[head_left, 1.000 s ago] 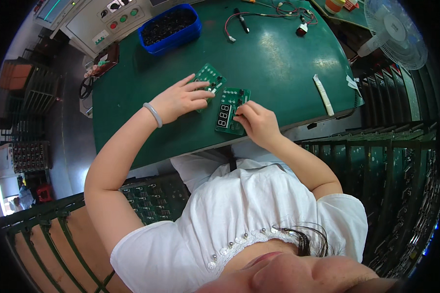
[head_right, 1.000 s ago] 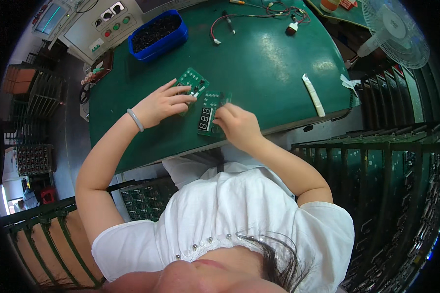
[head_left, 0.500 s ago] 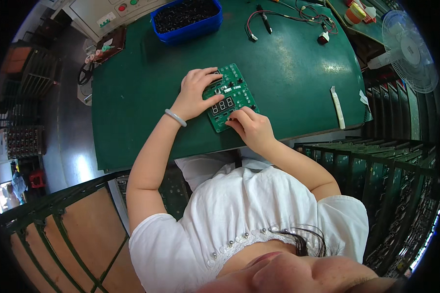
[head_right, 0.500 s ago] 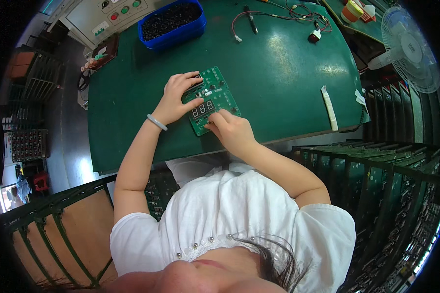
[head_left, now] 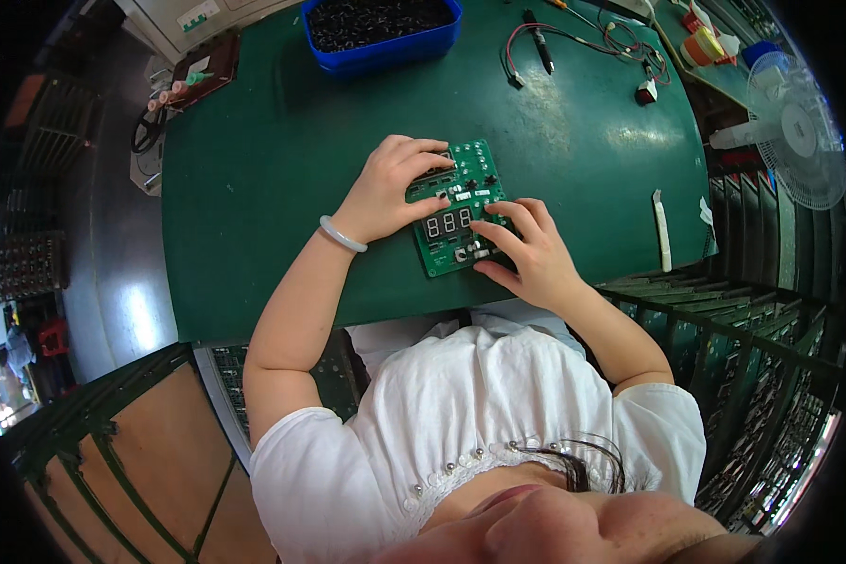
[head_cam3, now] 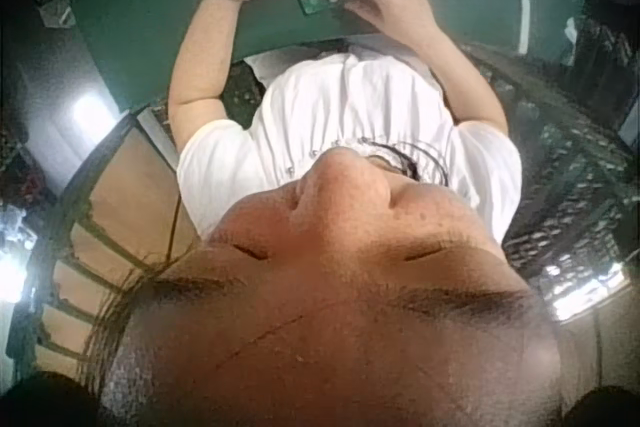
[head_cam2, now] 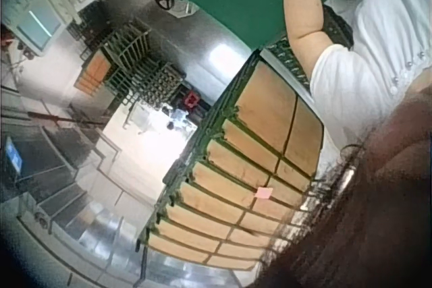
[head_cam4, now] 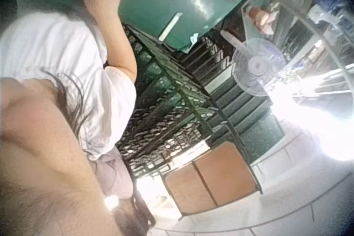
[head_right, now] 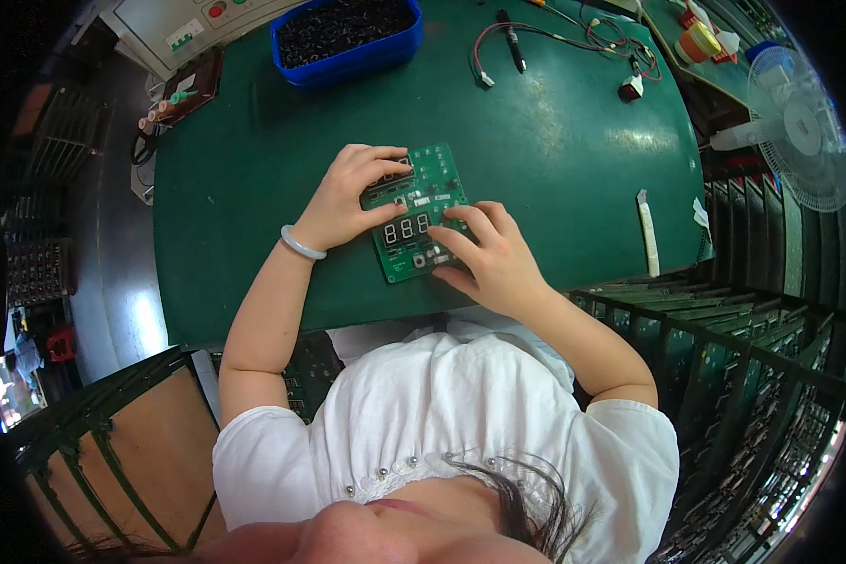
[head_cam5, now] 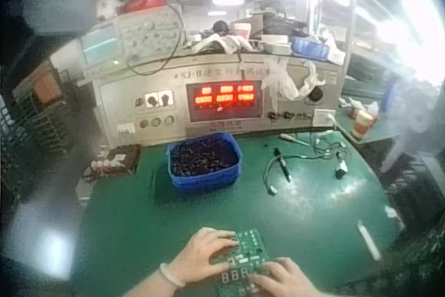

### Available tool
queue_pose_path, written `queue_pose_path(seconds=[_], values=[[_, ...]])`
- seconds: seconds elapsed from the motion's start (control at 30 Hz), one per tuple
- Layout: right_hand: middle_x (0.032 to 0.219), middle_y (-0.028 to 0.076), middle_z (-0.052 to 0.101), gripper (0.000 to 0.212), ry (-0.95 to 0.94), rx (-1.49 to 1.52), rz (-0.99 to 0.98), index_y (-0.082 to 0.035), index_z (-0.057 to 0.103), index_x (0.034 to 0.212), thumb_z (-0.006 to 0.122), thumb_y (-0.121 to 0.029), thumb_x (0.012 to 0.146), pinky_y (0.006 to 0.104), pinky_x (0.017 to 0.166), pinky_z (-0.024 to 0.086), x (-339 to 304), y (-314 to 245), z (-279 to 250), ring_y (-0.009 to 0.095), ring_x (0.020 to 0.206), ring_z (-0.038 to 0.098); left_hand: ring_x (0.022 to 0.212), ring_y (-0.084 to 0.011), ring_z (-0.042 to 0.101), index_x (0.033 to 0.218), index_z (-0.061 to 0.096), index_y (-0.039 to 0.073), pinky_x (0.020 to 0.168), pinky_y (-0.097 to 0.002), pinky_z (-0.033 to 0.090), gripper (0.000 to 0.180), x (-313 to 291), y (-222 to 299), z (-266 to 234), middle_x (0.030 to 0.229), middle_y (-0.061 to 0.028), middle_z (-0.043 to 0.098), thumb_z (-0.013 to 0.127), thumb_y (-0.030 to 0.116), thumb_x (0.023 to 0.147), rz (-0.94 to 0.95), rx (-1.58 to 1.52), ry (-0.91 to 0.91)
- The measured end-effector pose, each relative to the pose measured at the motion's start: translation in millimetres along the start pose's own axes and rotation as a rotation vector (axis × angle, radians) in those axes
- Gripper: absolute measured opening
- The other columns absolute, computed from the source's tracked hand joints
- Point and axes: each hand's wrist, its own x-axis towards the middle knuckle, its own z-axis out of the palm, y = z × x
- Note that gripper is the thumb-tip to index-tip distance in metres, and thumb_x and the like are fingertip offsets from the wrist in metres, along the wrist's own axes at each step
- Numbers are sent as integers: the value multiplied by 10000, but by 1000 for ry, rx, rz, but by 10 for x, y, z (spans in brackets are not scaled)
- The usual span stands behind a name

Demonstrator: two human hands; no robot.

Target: Assembling small electronic components and separating printed circuit boards at a factory workbench.

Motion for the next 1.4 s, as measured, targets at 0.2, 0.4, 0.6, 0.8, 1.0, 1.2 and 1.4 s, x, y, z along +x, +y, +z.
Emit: queue_pose_path(seconds=[0.2,0.4,0.6,0.8,1.0,1.2,1.4], values=[[1075,108,608,347,87,-49,1,-113,609,1152,702,-229,838,418,846,478,997,215,-537,300,1008,600,1191,-314,489,1172,619,68,1030,-431,402,441,-47,85,-22,1400,-86,486,757,216,780,13,73,54],[1042,208,622,360,-29,-260,-275,-46,568,1165,633,-293,911,472,827,500,2896,833,-294,385,959,625,1141,-302,532,1135,620,34,981,-389,450,281,-27,-35,-71,1282,-124,513,656,185,902,-179,-258,255],[1076,257,620,440,-523,-326,-103,-56,534,1206,661,-346,899,480,859,485,3407,764,-142,430,1033,600,969,-208,589,1076,626,6,827,-308,504,198,-36,-23,-178,1180,-122,534,583,153,950,-289,-397,419],[940,265,659,353,-258,-276,-292,-14,532,1141,608,-295,942,498,816,493,3520,1318,317,442,954,623,937,-137,579,1080,627,12,823,-270,485,172,-91,-123,-165,1142,-72,550,573,116,955,-316,-574,422],[838,249,665,315,117,-35,13,17,595,976,577,-297,961,471,741,510,3294,1111,54,402,815,657,896,-124,602,1123,627,15,847,-274,499,201,-87,-90,-289,1049,-67,644,548,130,979,-514,-935,394],[956,141,640,272,-119,316,-250,-82,590,1102,627,-262,901,438,721,531,2458,457,-25,359,863,661,1128,-262,571,1267,510,-10,1013,-410,450,368,88,112,-345,1212,-159,592,413,246,1021,-543,-1707,406],[866,88,618,103,-64,-63,-450,-126,612,960,621,-187,879,355,635,555,1785,180,-28,276,773,680,1131,-273,557,1126,549,15,1043,-461,422,312,255,115,-111,1113,-129,609,363,233,1003,-485,-2277,323]])
